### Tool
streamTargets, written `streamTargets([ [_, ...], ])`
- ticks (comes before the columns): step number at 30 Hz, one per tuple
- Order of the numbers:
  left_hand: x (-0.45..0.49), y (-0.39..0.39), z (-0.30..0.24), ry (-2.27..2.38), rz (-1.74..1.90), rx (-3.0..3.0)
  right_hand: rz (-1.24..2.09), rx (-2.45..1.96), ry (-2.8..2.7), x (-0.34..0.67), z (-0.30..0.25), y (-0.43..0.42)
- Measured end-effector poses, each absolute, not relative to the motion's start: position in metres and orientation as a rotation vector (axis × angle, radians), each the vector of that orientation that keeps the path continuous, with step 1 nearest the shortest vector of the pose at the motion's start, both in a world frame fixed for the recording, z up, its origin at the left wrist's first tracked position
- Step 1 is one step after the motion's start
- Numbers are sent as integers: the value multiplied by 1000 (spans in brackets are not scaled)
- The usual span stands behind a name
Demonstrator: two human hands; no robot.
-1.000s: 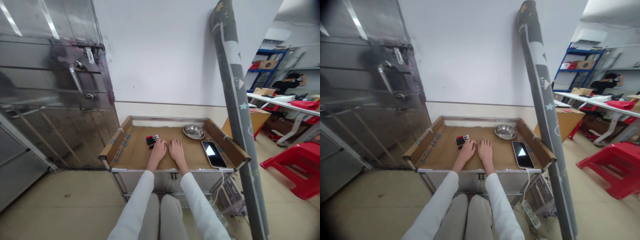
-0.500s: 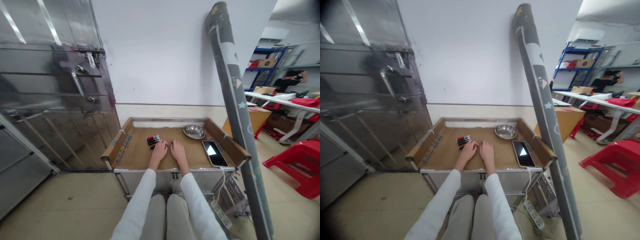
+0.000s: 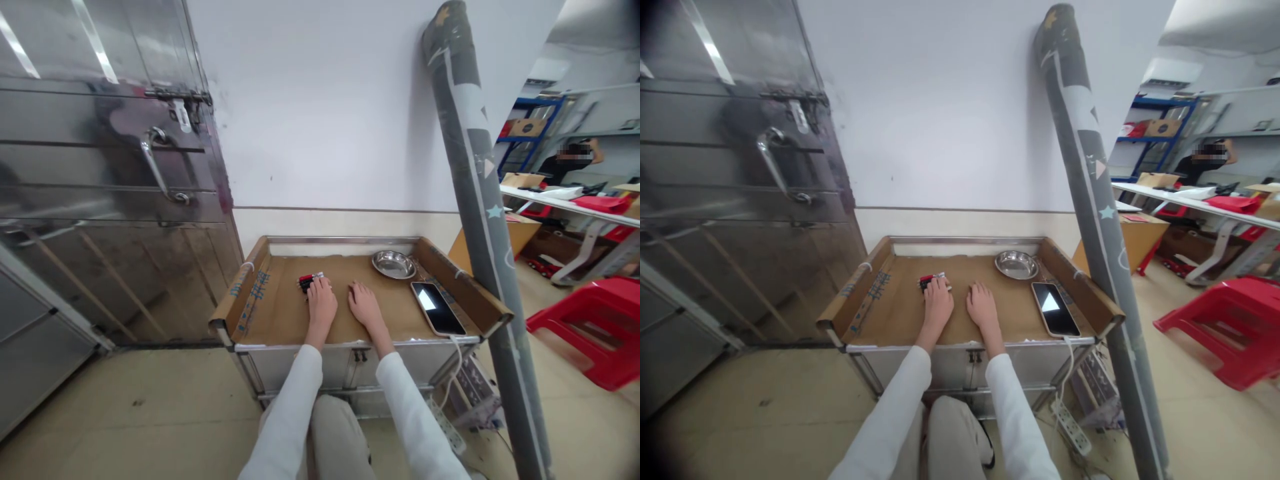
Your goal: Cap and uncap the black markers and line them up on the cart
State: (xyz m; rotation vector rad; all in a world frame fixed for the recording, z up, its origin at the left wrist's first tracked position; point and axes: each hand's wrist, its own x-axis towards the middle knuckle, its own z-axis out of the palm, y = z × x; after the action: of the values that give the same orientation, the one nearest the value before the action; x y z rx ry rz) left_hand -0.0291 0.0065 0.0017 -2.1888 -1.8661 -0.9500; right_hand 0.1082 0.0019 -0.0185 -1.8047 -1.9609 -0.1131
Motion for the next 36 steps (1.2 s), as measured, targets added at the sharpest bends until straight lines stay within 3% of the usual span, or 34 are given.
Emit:
streamTargets([
  [9,-30,4,3,-1641,-842,-2564,-86,-1766,-1986,105,-14,-3],
  [17,-30,19,2,-1376,-1328,-2948,-37,-1723,-2036,105,-9,1],
  [26,-16,51,7,-1377,-1491,-2829,-57,-1955,-1939,112,-5,29],
  [36,-29,53,-5,-1402,-1812,-2610,-47,-1801,-1939,115,-11,41],
])
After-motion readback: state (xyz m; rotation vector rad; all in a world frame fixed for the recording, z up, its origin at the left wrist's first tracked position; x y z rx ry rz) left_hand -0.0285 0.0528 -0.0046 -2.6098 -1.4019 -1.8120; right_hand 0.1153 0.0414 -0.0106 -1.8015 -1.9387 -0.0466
